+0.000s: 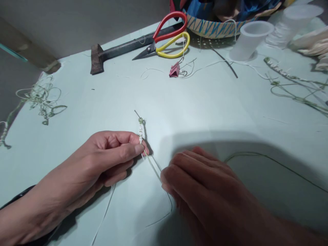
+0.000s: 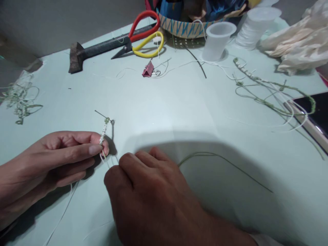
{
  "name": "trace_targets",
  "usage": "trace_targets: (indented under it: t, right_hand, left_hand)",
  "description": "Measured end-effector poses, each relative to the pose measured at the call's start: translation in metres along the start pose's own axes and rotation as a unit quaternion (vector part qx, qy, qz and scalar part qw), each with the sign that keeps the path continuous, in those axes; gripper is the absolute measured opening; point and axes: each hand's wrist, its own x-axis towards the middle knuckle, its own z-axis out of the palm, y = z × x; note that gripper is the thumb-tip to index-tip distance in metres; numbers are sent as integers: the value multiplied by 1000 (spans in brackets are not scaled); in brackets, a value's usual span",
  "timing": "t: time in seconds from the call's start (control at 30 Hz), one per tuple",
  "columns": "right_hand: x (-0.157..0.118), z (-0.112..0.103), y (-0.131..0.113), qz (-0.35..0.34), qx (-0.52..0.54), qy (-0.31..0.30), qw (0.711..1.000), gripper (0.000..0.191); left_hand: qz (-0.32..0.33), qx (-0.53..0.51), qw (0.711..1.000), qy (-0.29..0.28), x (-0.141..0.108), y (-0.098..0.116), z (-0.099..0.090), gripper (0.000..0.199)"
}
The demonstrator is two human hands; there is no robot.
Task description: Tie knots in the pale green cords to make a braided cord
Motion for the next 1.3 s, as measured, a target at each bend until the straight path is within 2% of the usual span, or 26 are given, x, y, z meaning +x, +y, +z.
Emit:
trace_targets:
  t: [0.1, 0.3, 0.43, 0.63, 0.73, 0.93, 1.0, 1.17, 1.23, 1.3]
  right_hand:
    - [1, -3, 0, -12, -8, -2, 1000, 31]
    - [2, -1, 3, -33, -29, 6, 999, 34]
    - [1, 5, 8, -60, -19, 13, 998, 33]
    - [-1, -3, 3, -16, -35, -20, 999, 33]
    - [-2, -5, 0, -6, -33, -26, 999, 31]
    - [-2, 0, -2, 10, -48, -53, 997, 32]
    - [-1, -3, -3, 11, -69, -35, 997, 31]
    - [7, -12, -13, -2, -150, 74, 986, 21]
    - [10, -7, -18, -30, -184, 66, 980, 17]
    - [13, 3, -20, -54, -217, 28, 974, 20]
  left_hand:
    - [-23, -20, 999, -15, -1, -1, 1, 35]
    - [-8, 6, 1000, 29, 0, -8, 1, 45]
    - [2, 6, 1000, 27, 0, -9, 3, 47]
    - [-3, -69, 997, -20, 3, 2, 4, 29]
    - [5, -96, 994, -49, 4, 5, 2, 32]
    - [-1, -51, 998, -39, 0, 1, 1, 29]
    - [3, -47, 998, -35, -1, -1, 2, 30]
    - [18, -72, 997, -35, -1, -2, 3, 30]
    - [25, -87, 994, -53, 1, -2, 3, 31]
    - [34, -100, 992, -64, 3, -3, 3, 29]
